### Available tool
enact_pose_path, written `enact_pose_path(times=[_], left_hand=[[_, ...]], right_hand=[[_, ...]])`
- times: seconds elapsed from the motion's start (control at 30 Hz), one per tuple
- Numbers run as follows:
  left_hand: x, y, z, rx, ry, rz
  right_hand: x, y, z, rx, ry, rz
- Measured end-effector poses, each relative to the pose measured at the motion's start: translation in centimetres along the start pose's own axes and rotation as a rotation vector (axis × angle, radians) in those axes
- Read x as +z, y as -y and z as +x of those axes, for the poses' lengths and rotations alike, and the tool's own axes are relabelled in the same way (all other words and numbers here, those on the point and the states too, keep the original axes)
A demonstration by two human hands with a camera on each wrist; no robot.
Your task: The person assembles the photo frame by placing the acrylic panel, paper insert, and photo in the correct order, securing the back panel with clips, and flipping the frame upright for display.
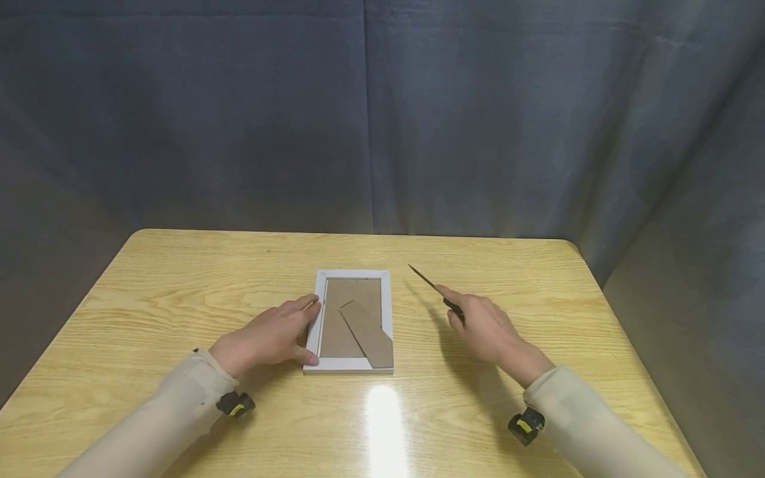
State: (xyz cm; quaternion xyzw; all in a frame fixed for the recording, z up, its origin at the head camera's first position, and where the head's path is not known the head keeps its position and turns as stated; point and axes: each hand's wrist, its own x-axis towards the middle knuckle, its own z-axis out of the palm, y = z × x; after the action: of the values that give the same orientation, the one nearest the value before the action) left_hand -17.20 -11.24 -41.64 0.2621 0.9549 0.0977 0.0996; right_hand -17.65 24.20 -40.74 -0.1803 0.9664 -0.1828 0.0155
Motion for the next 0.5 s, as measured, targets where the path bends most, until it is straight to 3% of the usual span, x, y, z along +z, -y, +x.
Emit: enact_pose_path(times=[0.27, 0.5], left_hand=[[0.0, -0.1, 0.1, -0.003, 0.016, -0.011], [-0.2, -0.5, 0.1, -0.023, 0.032, -0.031]], right_hand=[[0.6, 0.9, 0.2, -0.038, 0.012, 0.029], [1.2, 1.7, 0.4, -0.083, 0.008, -0.016]])
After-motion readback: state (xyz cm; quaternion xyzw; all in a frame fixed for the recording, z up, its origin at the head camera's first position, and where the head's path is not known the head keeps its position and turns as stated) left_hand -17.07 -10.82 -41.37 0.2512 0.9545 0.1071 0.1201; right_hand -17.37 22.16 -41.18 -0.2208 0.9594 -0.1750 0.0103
